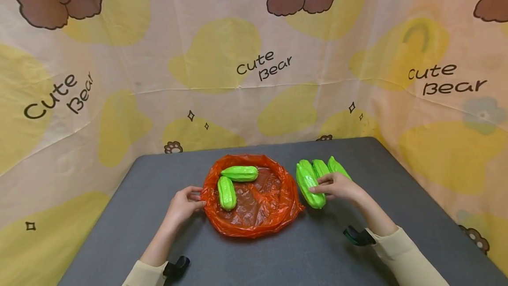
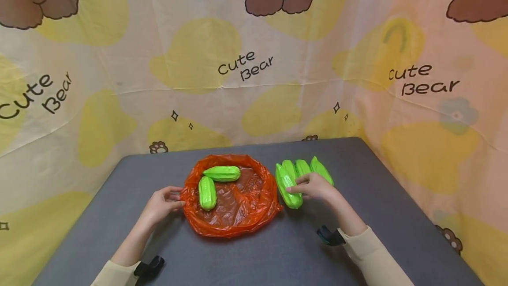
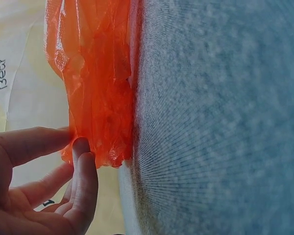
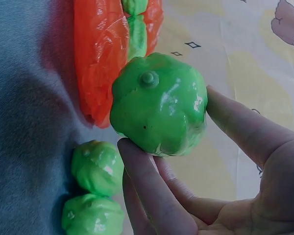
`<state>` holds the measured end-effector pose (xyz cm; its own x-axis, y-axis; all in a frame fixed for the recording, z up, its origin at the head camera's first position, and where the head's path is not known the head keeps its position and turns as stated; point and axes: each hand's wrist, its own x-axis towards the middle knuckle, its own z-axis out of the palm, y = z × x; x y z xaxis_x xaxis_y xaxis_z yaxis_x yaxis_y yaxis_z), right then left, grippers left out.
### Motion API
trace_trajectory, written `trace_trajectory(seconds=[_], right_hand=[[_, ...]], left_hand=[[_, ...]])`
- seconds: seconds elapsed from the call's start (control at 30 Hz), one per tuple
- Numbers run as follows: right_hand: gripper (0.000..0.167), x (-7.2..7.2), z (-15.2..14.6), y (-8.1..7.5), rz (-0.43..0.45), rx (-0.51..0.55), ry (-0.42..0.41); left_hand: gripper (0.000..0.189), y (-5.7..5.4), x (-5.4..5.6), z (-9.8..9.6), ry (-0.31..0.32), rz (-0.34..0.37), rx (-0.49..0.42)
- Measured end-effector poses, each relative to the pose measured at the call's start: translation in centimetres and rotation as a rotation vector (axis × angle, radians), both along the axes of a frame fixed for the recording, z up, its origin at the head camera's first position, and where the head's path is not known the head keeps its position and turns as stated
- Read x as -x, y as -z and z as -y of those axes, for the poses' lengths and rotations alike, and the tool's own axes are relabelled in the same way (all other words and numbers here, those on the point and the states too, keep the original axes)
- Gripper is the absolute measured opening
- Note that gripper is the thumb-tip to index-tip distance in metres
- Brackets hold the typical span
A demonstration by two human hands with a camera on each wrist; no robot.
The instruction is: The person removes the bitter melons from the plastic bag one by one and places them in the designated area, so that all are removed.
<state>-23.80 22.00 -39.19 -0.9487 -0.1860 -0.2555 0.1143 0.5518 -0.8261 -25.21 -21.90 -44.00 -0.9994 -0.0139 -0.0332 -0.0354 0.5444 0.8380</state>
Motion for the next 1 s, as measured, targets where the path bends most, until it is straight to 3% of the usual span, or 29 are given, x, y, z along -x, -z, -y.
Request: trace_trajectory(seconds=[1.0], right_hand=[[0.071,-1.8,-2.0,1.3,0.057,-0.029,-0.050]], left_hand=[[0.044,0.1,0.1,0.1,-0.002,0.010,0.020]])
